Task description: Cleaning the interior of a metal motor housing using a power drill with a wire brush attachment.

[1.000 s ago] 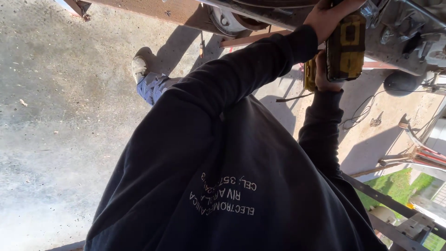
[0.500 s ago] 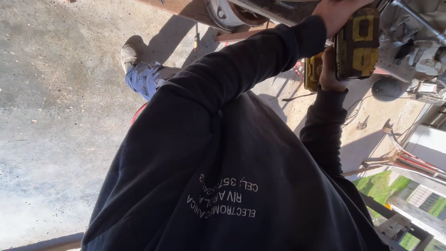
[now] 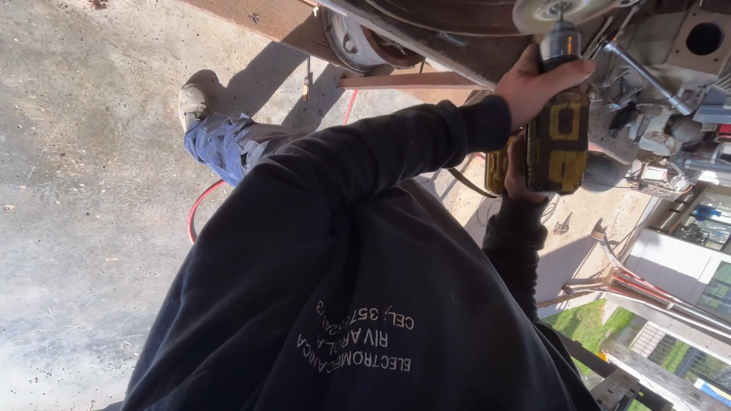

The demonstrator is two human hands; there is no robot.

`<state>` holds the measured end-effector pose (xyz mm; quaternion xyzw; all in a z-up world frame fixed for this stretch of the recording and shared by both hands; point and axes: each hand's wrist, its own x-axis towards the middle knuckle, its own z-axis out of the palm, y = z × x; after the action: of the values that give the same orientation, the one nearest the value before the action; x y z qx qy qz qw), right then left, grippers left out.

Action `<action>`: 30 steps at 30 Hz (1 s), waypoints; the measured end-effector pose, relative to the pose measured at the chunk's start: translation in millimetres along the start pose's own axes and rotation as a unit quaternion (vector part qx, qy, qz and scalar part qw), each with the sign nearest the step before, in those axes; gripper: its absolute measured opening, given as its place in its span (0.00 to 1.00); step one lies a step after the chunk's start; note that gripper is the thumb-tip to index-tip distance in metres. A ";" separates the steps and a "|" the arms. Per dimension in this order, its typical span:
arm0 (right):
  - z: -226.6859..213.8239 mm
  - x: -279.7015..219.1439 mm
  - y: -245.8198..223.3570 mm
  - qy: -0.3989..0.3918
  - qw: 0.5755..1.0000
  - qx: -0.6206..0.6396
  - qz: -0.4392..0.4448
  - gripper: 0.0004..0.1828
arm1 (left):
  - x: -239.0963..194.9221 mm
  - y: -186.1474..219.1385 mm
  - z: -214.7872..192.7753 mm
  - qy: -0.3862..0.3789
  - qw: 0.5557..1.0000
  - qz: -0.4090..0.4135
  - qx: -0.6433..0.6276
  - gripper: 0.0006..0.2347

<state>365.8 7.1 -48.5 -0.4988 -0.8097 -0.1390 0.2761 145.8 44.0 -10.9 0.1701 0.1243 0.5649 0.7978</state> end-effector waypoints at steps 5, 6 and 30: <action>-16.5 -25.6 -11.8 -0.012 1.000 -0.018 0.015 0.45 | 5.7 13.2 1.0 -0.017 0.998 0.053 0.014 0.40; -21.5 -33.4 -19.5 -0.011 1.000 -0.017 0.016 0.44 | 9.5 10.9 -4.4 -0.015 0.998 0.051 0.018 0.40; -101.3 -42.2 -36.6 -0.056 0.996 -0.071 -0.004 0.32 | 29.6 7.9 -1.8 -0.079 0.987 0.139 -0.032 0.25</action>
<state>379.5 -91.5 10.6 -0.5213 -0.8138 -0.1691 0.1935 148.0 74.6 -9.4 0.2046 0.0180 0.6584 0.7241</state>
